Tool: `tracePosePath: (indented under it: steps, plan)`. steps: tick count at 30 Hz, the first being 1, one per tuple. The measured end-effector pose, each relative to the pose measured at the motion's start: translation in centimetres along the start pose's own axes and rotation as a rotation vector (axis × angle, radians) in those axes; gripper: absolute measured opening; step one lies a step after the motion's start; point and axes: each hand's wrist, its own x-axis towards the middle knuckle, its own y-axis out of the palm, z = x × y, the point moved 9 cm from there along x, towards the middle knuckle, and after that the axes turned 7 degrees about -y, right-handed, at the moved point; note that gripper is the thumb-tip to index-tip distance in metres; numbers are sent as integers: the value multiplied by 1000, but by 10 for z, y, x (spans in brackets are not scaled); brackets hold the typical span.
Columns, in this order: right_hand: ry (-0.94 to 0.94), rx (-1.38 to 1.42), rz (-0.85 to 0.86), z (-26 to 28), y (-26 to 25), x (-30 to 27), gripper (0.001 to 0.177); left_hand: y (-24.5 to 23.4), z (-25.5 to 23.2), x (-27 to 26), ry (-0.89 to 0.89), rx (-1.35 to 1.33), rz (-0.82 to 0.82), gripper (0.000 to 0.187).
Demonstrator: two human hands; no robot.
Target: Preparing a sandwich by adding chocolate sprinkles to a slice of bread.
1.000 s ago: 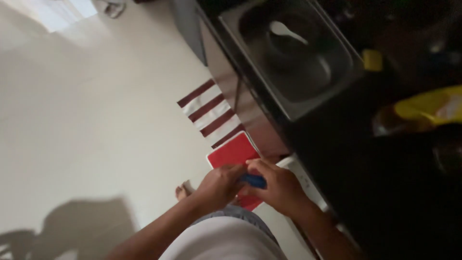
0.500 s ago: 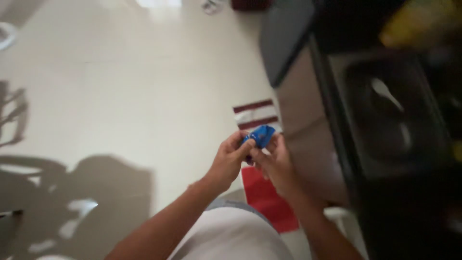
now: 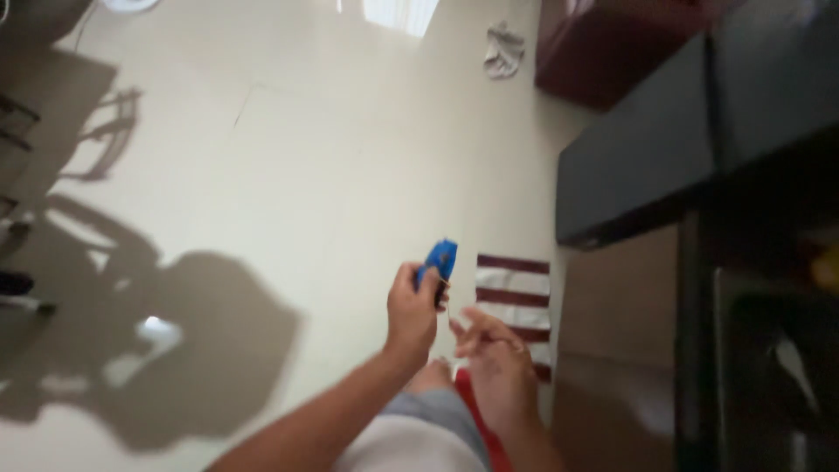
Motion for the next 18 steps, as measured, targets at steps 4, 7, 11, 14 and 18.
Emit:
tracePosePath:
  steps: [4,7,11,14,18]
  plan:
    - [219,840,-256,14,16,50,44,28,-76,-11,361,256,-25,14]
    - [287,803,-279,4,2,84,40,44,-124,0,720,519,-6,15]
    - [266,592,-159,59,-1,144,59,93,-168,-2,1423,944,290,27]
    - [357,442,-6,50,-12,174,57,119,-160,33,1533,1183,542,24]
    - [389,364,-42,22,-43,234,66,156,-182,59,1659,1257,694,32]
